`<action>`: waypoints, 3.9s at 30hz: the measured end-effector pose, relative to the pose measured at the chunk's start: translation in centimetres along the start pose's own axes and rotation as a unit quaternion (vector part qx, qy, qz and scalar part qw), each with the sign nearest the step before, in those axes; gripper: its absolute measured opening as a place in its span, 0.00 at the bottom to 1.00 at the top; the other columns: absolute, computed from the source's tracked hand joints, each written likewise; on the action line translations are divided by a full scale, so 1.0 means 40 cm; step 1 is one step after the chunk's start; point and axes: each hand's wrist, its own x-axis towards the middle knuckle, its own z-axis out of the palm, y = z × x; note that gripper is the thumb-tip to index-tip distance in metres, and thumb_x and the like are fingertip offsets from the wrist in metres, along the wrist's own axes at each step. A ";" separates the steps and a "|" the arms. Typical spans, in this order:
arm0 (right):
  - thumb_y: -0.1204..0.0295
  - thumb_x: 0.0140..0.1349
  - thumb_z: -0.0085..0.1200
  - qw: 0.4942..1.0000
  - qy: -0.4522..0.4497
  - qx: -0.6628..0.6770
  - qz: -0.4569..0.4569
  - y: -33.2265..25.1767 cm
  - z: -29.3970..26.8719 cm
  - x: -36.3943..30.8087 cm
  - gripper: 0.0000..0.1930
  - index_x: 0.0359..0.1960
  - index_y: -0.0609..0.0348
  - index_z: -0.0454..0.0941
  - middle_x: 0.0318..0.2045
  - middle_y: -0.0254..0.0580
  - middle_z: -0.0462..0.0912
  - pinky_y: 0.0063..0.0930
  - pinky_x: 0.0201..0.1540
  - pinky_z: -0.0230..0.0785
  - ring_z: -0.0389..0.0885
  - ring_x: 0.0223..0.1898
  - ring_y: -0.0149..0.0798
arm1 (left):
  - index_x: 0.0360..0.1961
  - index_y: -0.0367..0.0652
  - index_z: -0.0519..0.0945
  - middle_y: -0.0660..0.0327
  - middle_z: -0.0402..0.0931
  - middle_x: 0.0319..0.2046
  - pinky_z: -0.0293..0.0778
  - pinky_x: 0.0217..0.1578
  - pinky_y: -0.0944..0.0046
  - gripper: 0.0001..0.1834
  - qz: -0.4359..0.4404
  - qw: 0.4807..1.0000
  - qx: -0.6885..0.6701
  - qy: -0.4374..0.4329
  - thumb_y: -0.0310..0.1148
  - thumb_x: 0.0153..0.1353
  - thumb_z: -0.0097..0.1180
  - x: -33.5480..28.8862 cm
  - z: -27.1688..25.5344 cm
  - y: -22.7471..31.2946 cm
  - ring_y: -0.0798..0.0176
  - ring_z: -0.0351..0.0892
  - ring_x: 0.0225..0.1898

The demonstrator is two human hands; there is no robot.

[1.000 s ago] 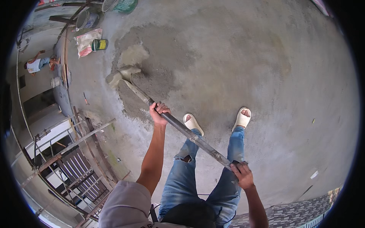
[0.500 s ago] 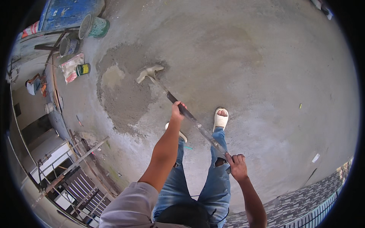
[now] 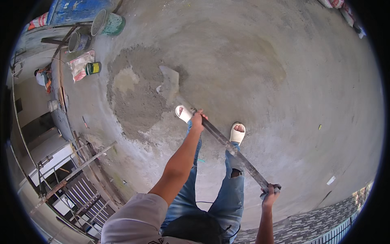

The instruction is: Mixing cement and sand with water using a shovel and bucket.

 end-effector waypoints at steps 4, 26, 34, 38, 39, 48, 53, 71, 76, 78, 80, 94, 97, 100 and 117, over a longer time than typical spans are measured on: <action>0.67 0.50 0.49 0.975 0.168 -0.147 0.008 -0.116 -0.078 0.037 0.10 0.18 0.57 0.65 0.07 0.33 0.65 0.22 0.09 0.53 0.61 0.06 0.28 | 0.20 0.44 0.67 0.64 0.64 0.15 0.70 0.20 0.65 0.10 -0.115 0.992 0.025 -0.051 0.33 0.53 0.53 0.043 0.120 -0.199 0.67 0.66 0.16; 0.72 0.52 0.48 0.877 -0.043 -0.315 -0.361 -0.463 0.647 0.009 0.10 0.17 0.59 0.63 0.13 0.34 0.65 0.22 0.14 0.54 0.62 0.12 0.29 | 0.17 0.46 0.65 0.66 0.63 0.15 0.69 0.27 0.66 0.10 -0.115 0.923 -0.338 -0.145 0.29 0.50 0.51 0.178 0.018 0.476 0.68 0.66 0.19; 0.67 0.49 0.58 0.517 -0.490 -0.331 -0.619 -0.522 0.824 -0.020 0.12 0.32 0.58 0.72 0.30 0.45 0.70 0.36 0.29 0.67 0.72 0.28 0.45 | 0.17 0.47 0.66 0.74 0.59 0.11 0.65 0.22 0.74 0.09 0.059 0.763 -0.528 -0.369 0.33 0.51 0.48 0.064 -0.244 0.747 0.78 0.60 0.14; 0.69 0.49 0.58 0.585 -0.439 -0.388 -0.561 -0.674 0.827 0.070 0.12 0.34 0.59 0.73 0.35 0.45 0.70 0.34 0.36 0.68 0.72 0.33 0.45 | 0.20 0.46 0.66 0.73 0.60 0.13 0.66 0.23 0.74 0.08 0.137 0.758 -0.534 -0.349 0.34 0.54 0.47 -0.025 -0.088 0.745 0.78 0.61 0.17; 0.69 0.49 0.58 0.581 -0.437 -0.391 -0.565 -0.710 0.836 0.099 0.12 0.34 0.59 0.73 0.35 0.45 0.70 0.34 0.36 0.68 0.72 0.33 0.45 | 0.20 0.46 0.66 0.73 0.60 0.13 0.66 0.23 0.74 0.08 0.133 0.788 -0.524 -0.294 0.34 0.54 0.47 -0.034 -0.035 0.732 0.77 0.61 0.17; 0.67 0.55 0.51 0.928 -0.002 -0.320 -0.190 -0.934 0.634 0.346 0.14 0.18 0.53 0.60 0.13 0.29 0.64 0.19 0.12 0.48 0.58 0.11 0.23 | 0.18 0.45 0.65 0.64 0.62 0.15 0.71 0.23 0.63 0.10 -0.095 0.956 -0.276 -0.036 0.32 0.53 0.50 0.109 0.526 0.319 0.65 0.66 0.17; 0.64 0.52 0.52 0.897 0.161 -0.337 -0.235 -1.103 0.351 0.423 0.14 0.18 0.53 0.61 0.10 0.29 0.61 0.21 0.08 0.47 0.57 0.08 0.24 | 0.24 0.42 0.69 0.63 0.66 0.16 0.71 0.21 0.62 0.06 -0.198 0.943 -0.257 -0.070 0.30 0.51 0.54 0.017 0.765 0.074 0.64 0.70 0.18; 0.70 0.54 0.48 0.873 -0.012 -0.368 -0.320 -0.676 1.087 0.246 0.12 0.18 0.57 0.59 0.09 0.31 0.62 0.22 0.11 0.50 0.59 0.09 0.25 | 0.22 0.43 0.69 0.63 0.66 0.19 0.70 0.24 0.62 0.05 -0.053 0.948 -0.315 0.008 0.29 0.50 0.52 0.412 0.212 0.688 0.65 0.68 0.21; 0.69 0.55 0.51 0.746 -0.235 -0.321 -0.534 -0.714 1.023 0.146 0.11 0.31 0.64 0.67 0.23 0.41 0.70 0.28 0.27 0.65 0.70 0.24 0.36 | 0.18 0.47 0.66 0.71 0.61 0.14 0.65 0.24 0.68 0.09 -0.033 0.828 -0.526 -0.189 0.35 0.50 0.50 0.250 0.122 0.775 0.73 0.63 0.19; 0.69 0.56 0.51 0.569 -0.431 -0.376 -0.591 -0.680 1.035 0.055 0.12 0.37 0.63 0.67 0.30 0.47 0.71 0.38 0.39 0.67 0.72 0.32 0.45 | 0.18 0.47 0.66 0.74 0.59 0.12 0.63 0.21 0.72 0.10 0.026 0.762 -0.572 -0.301 0.37 0.51 0.49 0.214 -0.022 0.815 0.76 0.60 0.15; 0.72 0.54 0.52 0.443 -0.539 -0.412 -0.586 -0.661 1.024 0.038 0.14 0.41 0.62 0.68 0.30 0.48 0.71 0.46 0.45 0.64 0.71 0.36 0.49 | 0.19 0.47 0.65 0.73 0.59 0.11 0.62 0.20 0.74 0.11 0.081 0.715 -0.575 -0.390 0.38 0.52 0.48 0.170 -0.113 0.835 0.77 0.59 0.13; 0.78 0.38 0.52 0.323 -0.519 -0.533 -0.585 -1.028 0.736 0.095 0.29 0.50 0.63 0.65 0.26 0.44 0.68 0.42 0.33 0.61 0.67 0.26 0.44 | 0.34 0.43 0.69 0.66 0.68 0.22 0.67 0.35 0.67 0.11 0.064 0.695 -0.580 -0.421 0.39 0.54 0.46 -0.083 0.213 0.582 0.72 0.69 0.29; 0.77 0.38 0.52 0.302 -0.481 -0.585 -0.579 -1.056 0.792 -0.002 0.28 0.48 0.60 0.69 0.24 0.42 0.66 0.40 0.34 0.58 0.65 0.27 0.43 | 0.43 0.41 0.66 0.59 0.71 0.34 0.67 0.44 0.63 0.17 -0.019 0.980 -0.109 -0.166 0.36 0.54 0.50 -0.134 0.256 0.544 0.64 0.70 0.41; 0.74 0.39 0.52 0.249 -0.444 -0.623 -0.595 -1.033 0.844 0.020 0.26 0.47 0.55 0.71 0.24 0.41 0.65 0.40 0.37 0.57 0.64 0.28 0.43 | 0.36 0.40 0.71 0.64 0.71 0.30 0.67 0.39 0.71 0.11 0.140 0.939 0.167 -0.265 0.32 0.53 0.54 -0.189 0.141 0.473 0.71 0.71 0.37; 0.73 0.37 0.55 0.022 -0.428 -0.605 -0.671 -1.130 1.009 -0.116 0.31 0.51 0.49 0.68 0.26 0.38 0.67 0.37 0.42 0.54 0.67 0.34 0.41 | 0.44 0.44 0.71 0.68 0.72 0.33 0.65 0.31 0.74 0.20 -0.273 0.751 0.138 -0.585 0.38 0.51 0.56 -0.912 -0.116 -0.350 0.75 0.68 0.31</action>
